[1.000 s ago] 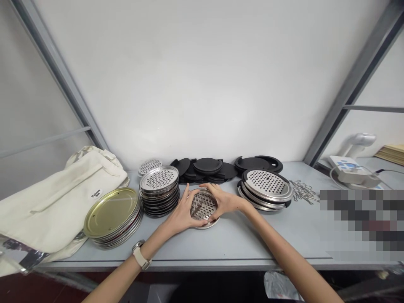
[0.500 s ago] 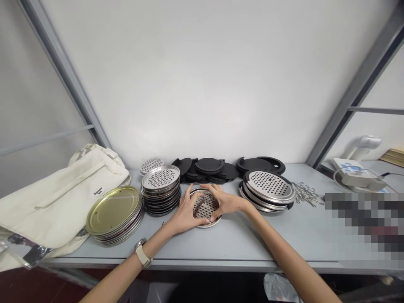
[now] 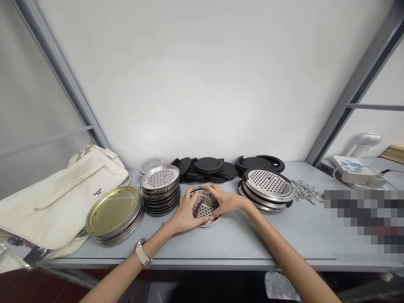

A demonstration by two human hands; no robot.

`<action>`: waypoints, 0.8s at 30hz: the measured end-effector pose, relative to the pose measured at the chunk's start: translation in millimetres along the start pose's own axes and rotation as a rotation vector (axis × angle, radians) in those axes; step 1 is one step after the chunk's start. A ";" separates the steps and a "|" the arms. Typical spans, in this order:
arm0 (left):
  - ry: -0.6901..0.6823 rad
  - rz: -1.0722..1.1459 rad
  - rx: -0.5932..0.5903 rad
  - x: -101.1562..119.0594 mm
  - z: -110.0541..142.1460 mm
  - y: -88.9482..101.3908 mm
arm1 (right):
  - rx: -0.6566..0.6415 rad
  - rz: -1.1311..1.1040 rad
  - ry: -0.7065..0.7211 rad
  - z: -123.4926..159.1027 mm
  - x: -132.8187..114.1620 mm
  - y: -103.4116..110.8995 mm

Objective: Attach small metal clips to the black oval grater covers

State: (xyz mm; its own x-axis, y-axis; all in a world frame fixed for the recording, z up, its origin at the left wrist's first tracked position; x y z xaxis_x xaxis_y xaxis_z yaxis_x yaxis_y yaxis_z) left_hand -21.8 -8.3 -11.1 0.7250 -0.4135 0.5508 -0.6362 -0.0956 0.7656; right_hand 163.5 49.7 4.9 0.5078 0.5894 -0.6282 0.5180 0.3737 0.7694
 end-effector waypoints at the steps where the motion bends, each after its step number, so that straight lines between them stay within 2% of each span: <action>1: 0.000 0.001 -0.006 0.2 0.4 0.1 | -0.008 0.002 -0.004 0.0 0.0 0.5; 10: 0.000 -0.012 -0.045 -1.3 1.9 -1.9 | -0.002 -0.002 0.032 -1.5 9.1 1.0; 18: -0.029 -0.007 -0.084 -6.6 2.1 -5.0 | 0.000 -0.025 -0.004 0.5 4.7 6.0; 24: -0.061 0.001 -0.045 -13.4 1.6 -10.2 | 0.046 0.008 0.052 -1.8 4.5 5.2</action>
State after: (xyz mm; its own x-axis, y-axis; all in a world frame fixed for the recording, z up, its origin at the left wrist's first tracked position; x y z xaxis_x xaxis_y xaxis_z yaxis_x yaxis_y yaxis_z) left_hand -25.4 -3.2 -26.8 0.7065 -0.4677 0.5312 -0.6231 -0.0550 0.7802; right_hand 167.1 55.6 6.2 0.4766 0.6292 -0.6139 0.5456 0.3358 0.7678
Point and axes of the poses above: each hand's wrist, its own z-axis away from the middle knuckle, its own y-axis out of the back of the hand, x = y × z, the point moved 2 cm from there along -z, towards the middle knuckle, and after that the axes turned 11 degrees about x, right-handed, at the moved point
